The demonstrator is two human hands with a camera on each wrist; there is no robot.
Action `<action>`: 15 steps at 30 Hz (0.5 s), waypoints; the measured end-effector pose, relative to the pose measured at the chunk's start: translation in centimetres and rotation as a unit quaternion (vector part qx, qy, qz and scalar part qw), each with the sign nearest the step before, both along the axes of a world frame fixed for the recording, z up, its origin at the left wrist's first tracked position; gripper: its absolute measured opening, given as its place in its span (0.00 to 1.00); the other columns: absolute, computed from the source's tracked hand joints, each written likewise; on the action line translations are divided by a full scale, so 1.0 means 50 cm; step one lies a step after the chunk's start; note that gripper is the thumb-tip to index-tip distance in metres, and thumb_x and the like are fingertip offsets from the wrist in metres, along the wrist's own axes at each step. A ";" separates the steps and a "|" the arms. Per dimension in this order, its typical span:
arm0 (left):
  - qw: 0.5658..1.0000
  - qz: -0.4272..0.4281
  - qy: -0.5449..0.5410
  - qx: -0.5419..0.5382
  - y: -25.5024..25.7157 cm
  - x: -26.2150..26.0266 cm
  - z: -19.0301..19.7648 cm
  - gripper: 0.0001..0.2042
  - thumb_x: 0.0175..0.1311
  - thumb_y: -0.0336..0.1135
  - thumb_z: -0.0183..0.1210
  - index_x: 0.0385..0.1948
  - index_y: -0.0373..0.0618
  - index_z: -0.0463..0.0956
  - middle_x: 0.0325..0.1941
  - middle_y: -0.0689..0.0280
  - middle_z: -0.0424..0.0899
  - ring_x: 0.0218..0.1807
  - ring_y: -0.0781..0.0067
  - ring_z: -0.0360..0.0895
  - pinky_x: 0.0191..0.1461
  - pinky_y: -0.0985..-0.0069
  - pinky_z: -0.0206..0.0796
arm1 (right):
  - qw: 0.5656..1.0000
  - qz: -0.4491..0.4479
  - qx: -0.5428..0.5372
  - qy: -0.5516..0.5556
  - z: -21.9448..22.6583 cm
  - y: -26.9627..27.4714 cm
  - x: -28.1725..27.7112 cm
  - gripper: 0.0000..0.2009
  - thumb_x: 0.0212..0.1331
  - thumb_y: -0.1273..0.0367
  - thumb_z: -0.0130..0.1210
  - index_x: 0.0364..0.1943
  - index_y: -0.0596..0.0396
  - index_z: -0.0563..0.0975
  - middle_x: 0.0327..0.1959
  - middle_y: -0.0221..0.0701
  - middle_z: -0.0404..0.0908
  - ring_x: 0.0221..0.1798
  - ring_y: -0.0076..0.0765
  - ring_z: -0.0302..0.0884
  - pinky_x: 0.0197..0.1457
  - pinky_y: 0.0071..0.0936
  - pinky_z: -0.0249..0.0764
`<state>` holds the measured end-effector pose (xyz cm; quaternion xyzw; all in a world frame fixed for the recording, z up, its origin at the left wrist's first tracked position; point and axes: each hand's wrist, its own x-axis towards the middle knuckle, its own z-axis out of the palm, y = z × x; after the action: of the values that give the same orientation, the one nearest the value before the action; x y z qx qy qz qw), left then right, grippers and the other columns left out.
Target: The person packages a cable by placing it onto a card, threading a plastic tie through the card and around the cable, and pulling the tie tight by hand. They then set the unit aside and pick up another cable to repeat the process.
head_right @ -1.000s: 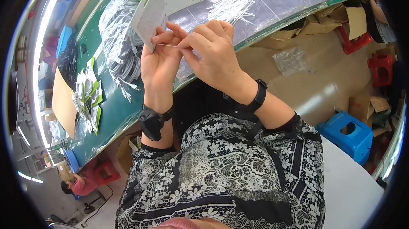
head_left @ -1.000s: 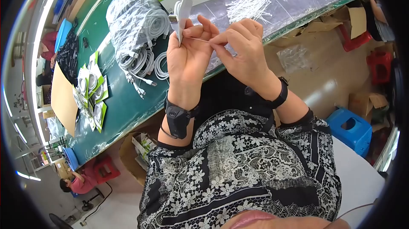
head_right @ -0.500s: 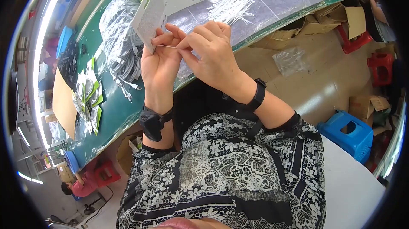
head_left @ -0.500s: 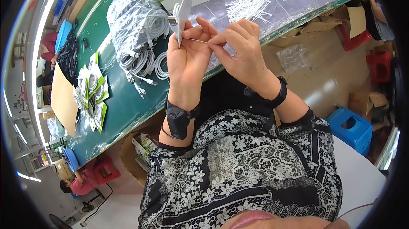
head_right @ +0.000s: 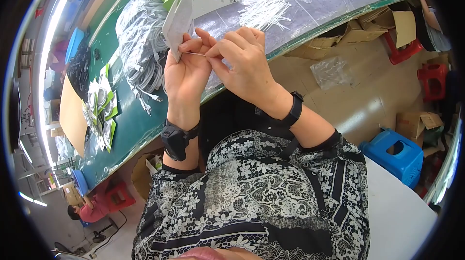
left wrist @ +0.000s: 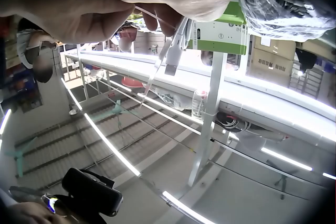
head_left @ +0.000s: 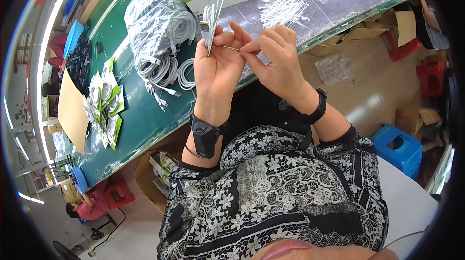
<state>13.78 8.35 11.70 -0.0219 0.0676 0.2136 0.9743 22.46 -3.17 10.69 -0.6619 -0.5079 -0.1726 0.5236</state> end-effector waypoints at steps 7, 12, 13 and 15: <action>1.000 -0.006 -0.018 -0.010 0.002 0.002 -0.001 0.16 0.71 0.36 0.39 0.36 0.34 0.74 0.25 0.64 0.73 0.55 0.62 0.70 0.69 0.58 0.52 | 1.000 -0.004 0.010 0.002 0.004 0.000 0.000 0.07 0.42 0.75 0.65 0.26 0.48 0.79 0.24 0.23 0.74 0.34 0.32 0.70 0.48 0.30 0.60; 1.000 -0.001 -0.013 -0.009 0.003 0.002 -0.001 0.16 0.71 0.36 0.38 0.35 0.34 0.74 0.25 0.65 0.73 0.54 0.64 0.70 0.70 0.60 0.52 | 1.000 -0.011 0.006 -0.003 0.006 -0.001 -0.001 0.06 0.42 0.74 0.65 0.25 0.48 0.80 0.24 0.23 0.73 0.34 0.32 0.70 0.48 0.30 0.60; 1.000 0.002 -0.008 -0.007 0.003 0.002 0.001 0.16 0.71 0.35 0.38 0.35 0.34 0.74 0.25 0.65 0.73 0.54 0.65 0.70 0.70 0.60 0.52 | 1.000 -0.010 0.006 -0.005 0.006 -0.002 -0.001 0.06 0.42 0.74 0.65 0.25 0.48 0.80 0.24 0.23 0.73 0.34 0.32 0.70 0.48 0.30 0.60; 1.000 0.005 -0.004 -0.006 0.003 0.001 0.001 0.16 0.71 0.35 0.38 0.35 0.34 0.74 0.25 0.65 0.73 0.54 0.66 0.70 0.70 0.61 0.52 | 1.000 -0.009 0.006 -0.007 0.006 -0.001 -0.001 0.06 0.42 0.74 0.65 0.25 0.48 0.80 0.23 0.23 0.73 0.34 0.31 0.69 0.48 0.30 0.59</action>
<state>13.85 8.50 11.73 -0.0284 0.0651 0.2177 0.9734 22.41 -3.24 10.98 -0.6617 -0.5048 -0.1853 0.5225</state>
